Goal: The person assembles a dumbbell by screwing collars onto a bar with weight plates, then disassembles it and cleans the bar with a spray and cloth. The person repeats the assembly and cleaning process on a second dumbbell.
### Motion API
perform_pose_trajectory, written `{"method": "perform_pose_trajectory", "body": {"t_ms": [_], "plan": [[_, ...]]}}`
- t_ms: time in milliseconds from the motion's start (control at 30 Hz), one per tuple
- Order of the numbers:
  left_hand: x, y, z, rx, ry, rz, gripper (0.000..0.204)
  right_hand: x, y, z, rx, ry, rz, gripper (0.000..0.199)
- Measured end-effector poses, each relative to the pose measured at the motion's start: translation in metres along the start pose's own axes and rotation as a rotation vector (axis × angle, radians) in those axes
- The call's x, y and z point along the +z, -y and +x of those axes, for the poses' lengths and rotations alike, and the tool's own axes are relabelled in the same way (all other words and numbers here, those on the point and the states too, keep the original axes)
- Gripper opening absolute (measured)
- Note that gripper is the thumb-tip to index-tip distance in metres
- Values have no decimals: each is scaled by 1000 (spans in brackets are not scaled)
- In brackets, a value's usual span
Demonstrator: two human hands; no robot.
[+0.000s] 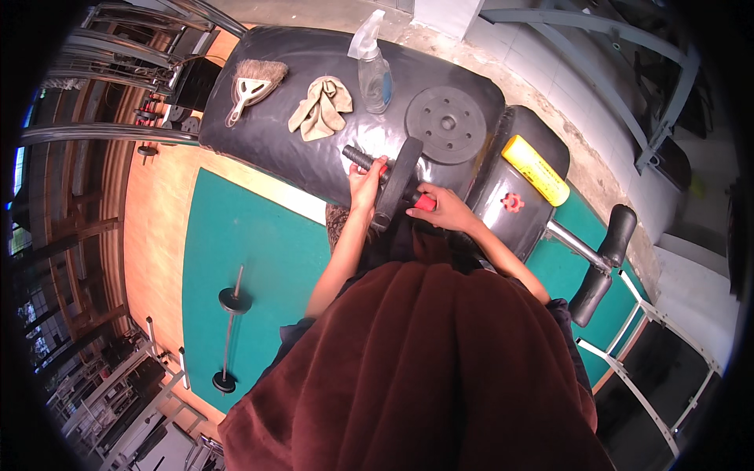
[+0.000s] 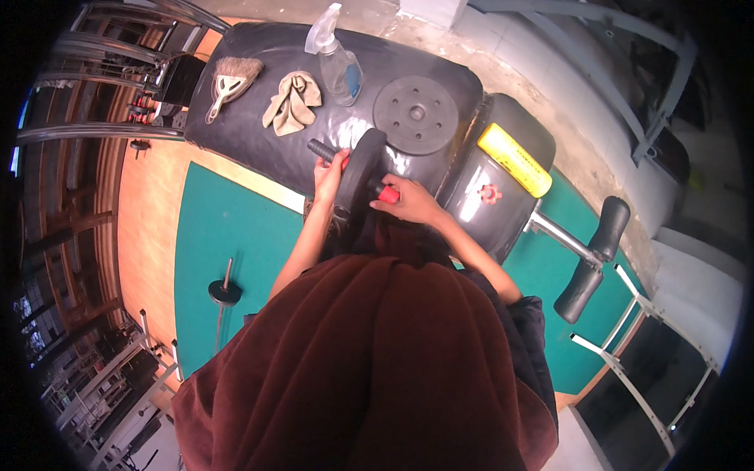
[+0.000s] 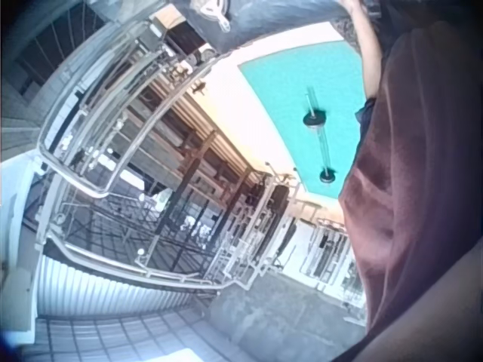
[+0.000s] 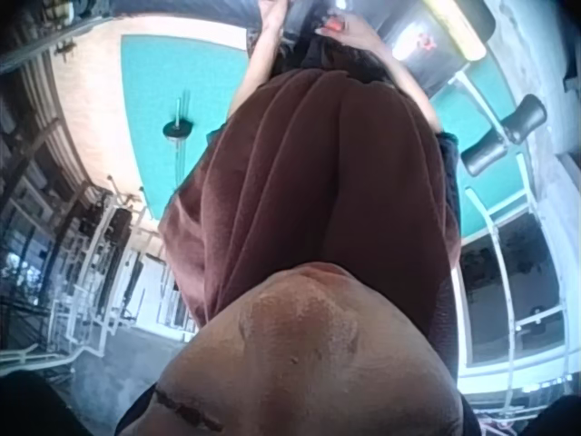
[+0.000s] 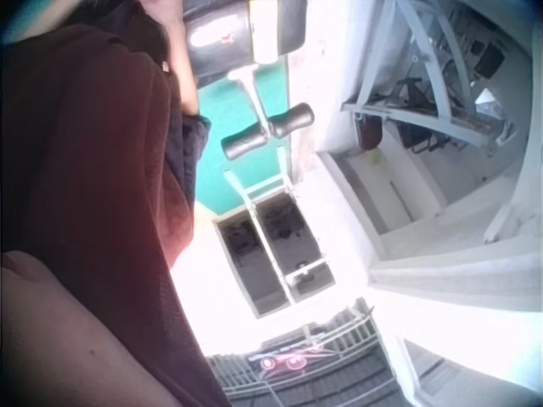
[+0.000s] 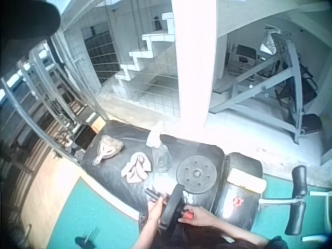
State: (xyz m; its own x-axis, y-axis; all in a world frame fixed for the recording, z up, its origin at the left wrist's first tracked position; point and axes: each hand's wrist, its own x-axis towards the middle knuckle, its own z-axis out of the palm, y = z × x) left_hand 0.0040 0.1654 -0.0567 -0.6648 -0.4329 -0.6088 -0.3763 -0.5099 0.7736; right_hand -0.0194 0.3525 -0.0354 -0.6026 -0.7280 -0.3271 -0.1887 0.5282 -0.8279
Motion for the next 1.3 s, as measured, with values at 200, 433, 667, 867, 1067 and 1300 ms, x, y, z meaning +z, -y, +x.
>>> {"method": "perform_pose_trajectory", "body": {"t_ms": [200,433,667,867,1067,1300], "plan": [[-3,-6,-2,-64,257,-205,19,10,-23,15,539,740,1474,27],[-3,6,1,-64,119,-195,13,14,8,-6,182,46,18,30],[10,11,-3,-72,120,-314,33,7,-19,-5,289,243,745,43],[6,8,1,2,226,-204,16,19,-42,8,486,840,1708,41],[6,4,6,-23,70,-240,15,6,0,0,273,215,399,38],[9,6,9,33,185,-371,18,-9,-8,11,497,380,631,40]]}}
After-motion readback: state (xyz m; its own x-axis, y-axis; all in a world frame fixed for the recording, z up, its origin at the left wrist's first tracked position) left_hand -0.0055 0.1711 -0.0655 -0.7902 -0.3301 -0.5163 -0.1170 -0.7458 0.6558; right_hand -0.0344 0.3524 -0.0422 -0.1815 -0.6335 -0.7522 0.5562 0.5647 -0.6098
